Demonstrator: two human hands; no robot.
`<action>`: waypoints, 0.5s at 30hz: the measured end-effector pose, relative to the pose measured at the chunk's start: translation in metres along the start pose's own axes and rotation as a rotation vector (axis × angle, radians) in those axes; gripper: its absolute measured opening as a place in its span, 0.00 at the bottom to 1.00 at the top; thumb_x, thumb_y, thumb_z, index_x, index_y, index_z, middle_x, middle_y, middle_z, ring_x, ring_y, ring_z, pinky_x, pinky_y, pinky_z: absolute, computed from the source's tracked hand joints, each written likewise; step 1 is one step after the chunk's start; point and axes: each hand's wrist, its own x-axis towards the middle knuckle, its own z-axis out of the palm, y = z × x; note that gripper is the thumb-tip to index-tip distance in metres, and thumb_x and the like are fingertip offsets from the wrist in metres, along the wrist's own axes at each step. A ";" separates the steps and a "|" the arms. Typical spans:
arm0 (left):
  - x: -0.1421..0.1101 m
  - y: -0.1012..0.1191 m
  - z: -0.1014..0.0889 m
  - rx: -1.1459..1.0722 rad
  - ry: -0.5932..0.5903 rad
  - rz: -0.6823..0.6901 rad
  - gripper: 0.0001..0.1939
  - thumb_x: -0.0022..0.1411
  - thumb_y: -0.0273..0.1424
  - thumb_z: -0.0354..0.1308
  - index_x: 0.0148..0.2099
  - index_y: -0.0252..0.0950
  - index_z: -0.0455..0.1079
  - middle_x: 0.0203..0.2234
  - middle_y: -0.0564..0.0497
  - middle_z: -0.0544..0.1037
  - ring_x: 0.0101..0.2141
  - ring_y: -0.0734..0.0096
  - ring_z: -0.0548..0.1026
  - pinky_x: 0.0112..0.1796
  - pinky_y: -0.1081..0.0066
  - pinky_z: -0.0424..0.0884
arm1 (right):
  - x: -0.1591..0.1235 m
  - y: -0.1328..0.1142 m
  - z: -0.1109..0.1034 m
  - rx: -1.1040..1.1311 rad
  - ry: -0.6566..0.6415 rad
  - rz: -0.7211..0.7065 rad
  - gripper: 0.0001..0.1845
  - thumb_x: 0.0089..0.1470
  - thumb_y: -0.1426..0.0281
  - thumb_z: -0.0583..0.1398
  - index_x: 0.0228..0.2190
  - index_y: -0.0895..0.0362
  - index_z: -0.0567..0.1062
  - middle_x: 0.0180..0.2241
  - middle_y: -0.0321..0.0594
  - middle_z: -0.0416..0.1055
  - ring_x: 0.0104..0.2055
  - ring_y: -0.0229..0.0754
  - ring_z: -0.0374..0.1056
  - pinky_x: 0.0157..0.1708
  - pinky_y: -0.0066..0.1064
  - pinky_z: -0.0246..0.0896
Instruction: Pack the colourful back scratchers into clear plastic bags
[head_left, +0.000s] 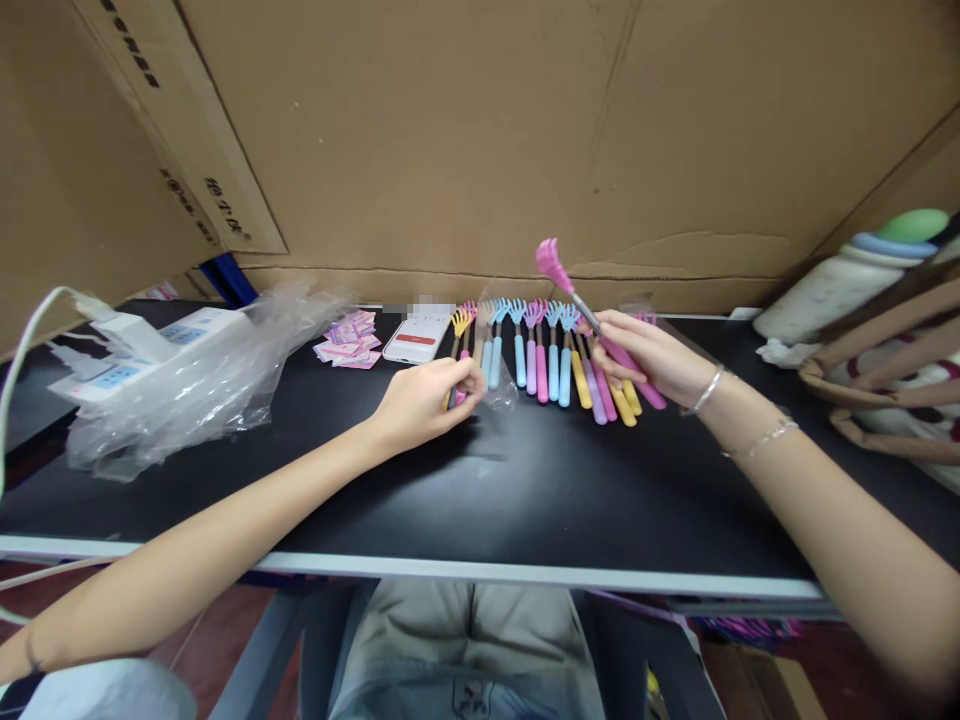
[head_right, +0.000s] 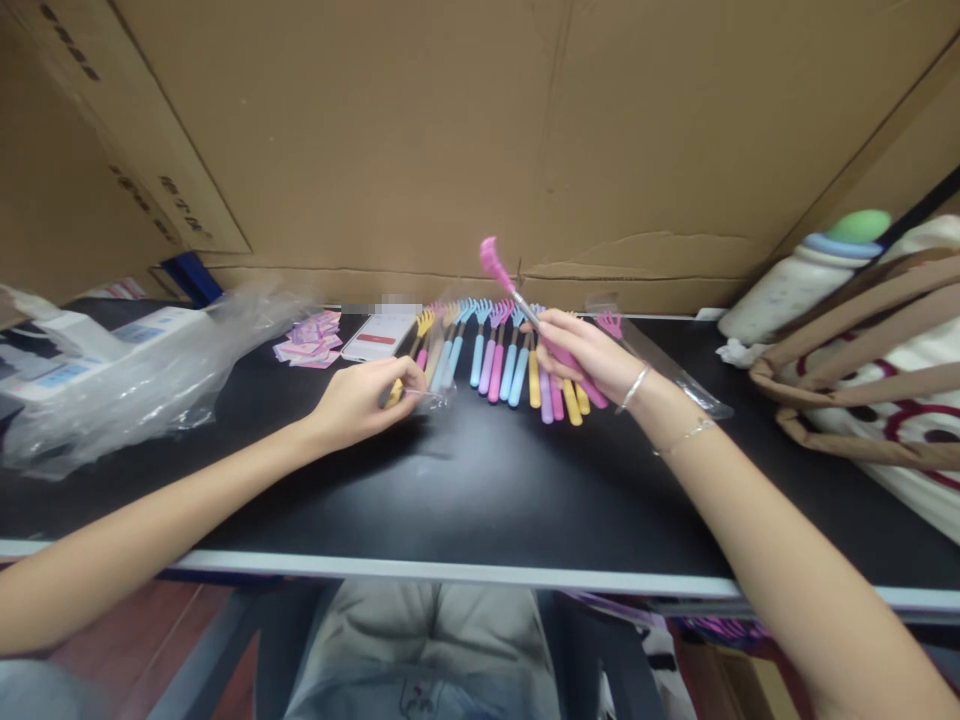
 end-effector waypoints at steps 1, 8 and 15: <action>0.000 0.000 0.000 0.007 0.006 -0.011 0.02 0.60 0.31 0.52 0.36 0.40 0.66 0.31 0.58 0.75 0.31 0.76 0.73 0.30 0.78 0.61 | -0.002 -0.002 -0.003 -0.037 -0.055 0.005 0.11 0.62 0.62 0.52 0.36 0.58 0.65 0.15 0.25 0.58 0.11 0.26 0.43 0.14 0.22 0.51; 0.002 -0.005 0.000 0.004 0.013 -0.062 0.05 0.61 0.34 0.51 0.37 0.40 0.66 0.31 0.56 0.76 0.32 0.74 0.73 0.31 0.76 0.63 | -0.006 0.004 -0.012 -0.204 -0.594 0.118 0.16 0.59 0.58 0.56 0.35 0.61 0.65 0.22 0.33 0.68 0.15 0.25 0.57 0.16 0.20 0.54; 0.001 -0.004 0.000 0.000 0.049 -0.075 0.04 0.60 0.34 0.53 0.36 0.39 0.66 0.31 0.58 0.76 0.31 0.76 0.74 0.31 0.77 0.63 | -0.012 0.015 0.001 -0.169 -0.883 0.398 0.16 0.61 0.56 0.53 0.38 0.56 0.57 0.25 0.36 0.74 0.15 0.30 0.65 0.12 0.19 0.54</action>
